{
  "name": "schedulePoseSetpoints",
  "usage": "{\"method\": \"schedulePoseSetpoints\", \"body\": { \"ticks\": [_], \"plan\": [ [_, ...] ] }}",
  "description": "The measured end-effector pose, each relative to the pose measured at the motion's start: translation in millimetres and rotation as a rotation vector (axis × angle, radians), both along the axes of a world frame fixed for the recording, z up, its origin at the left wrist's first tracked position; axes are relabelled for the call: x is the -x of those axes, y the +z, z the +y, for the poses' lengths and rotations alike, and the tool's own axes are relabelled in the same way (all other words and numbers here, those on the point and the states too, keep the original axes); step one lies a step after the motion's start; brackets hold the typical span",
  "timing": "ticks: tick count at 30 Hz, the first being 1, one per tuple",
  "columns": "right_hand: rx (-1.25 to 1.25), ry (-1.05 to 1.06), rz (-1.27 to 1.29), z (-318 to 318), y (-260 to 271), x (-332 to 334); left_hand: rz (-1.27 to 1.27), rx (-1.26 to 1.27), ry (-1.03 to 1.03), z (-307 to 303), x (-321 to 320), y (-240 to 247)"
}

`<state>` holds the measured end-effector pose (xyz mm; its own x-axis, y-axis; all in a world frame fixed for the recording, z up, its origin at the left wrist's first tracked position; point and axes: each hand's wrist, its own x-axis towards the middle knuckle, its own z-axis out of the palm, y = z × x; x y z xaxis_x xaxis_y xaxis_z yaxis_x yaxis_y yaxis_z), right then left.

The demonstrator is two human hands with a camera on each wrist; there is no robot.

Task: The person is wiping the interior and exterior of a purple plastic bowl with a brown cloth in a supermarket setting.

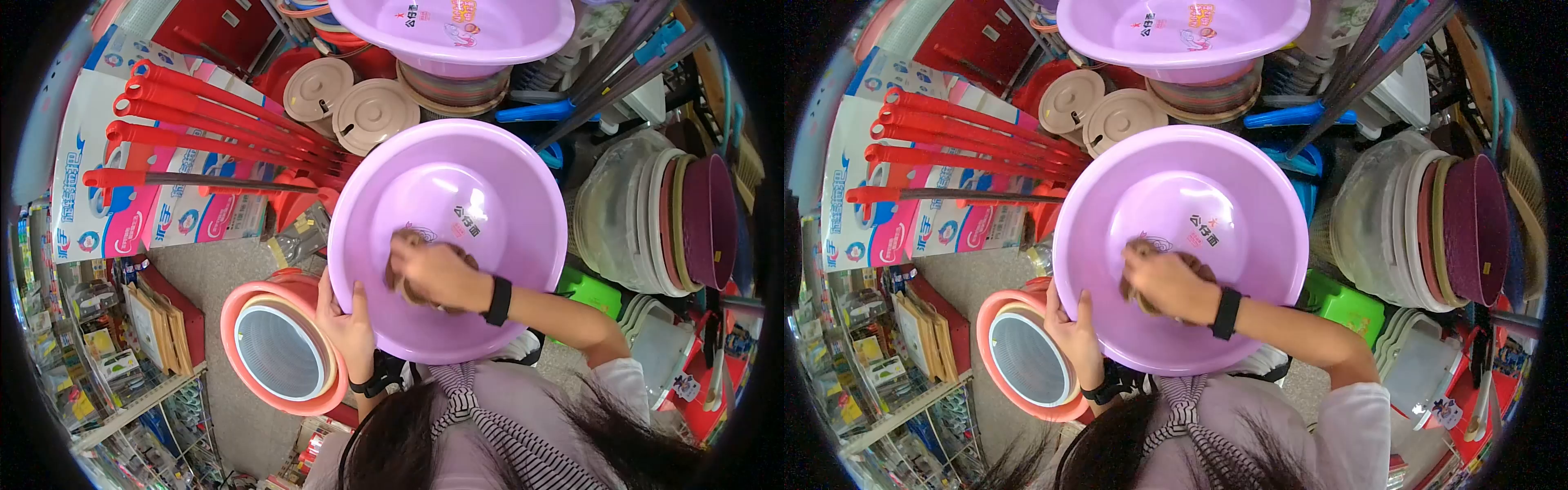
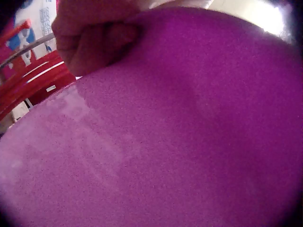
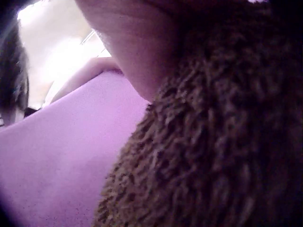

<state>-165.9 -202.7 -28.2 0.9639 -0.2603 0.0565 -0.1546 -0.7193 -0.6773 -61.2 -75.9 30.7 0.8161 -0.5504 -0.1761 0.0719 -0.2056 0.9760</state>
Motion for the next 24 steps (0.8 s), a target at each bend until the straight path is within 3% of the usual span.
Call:
{"method": "schedulePoseSetpoints", "body": {
  "ticks": [2, 5, 11, 16, 21, 23, 24],
  "plan": [
    [0.03, 0.165, -0.021, 14.7, 2.4, 4.1, 0.009, -0.019, -0.008, 3.3, -1.2, -1.0],
    [0.117, 0.141, 0.017, -0.2, 11.6, 4.4, -0.044, 0.035, 0.007, 7.8, 0.6, -5.9],
    [0.208, -0.332, 0.04, -67.4, 17.4, 16.6, -0.108, 0.018, 0.076, 12.2, 3.7, -2.5],
    [0.343, -0.431, 0.063, -53.7, 16.6, 15.3, -0.094, 0.049, 0.036, 5.1, 4.0, 1.4],
    [0.108, -0.053, 0.095, -12.1, 19.0, 7.2, -0.06, 0.054, 0.021, 0.0, 3.8, 8.3],
    [0.028, 0.206, -0.026, 4.6, 16.4, 9.2, -0.043, 0.063, 0.019, 0.2, 3.4, 9.3],
    [0.06, 0.215, -0.032, 13.9, 13.9, 8.1, -0.077, 0.042, 0.013, 1.4, 1.9, 8.9]
  ]
}}
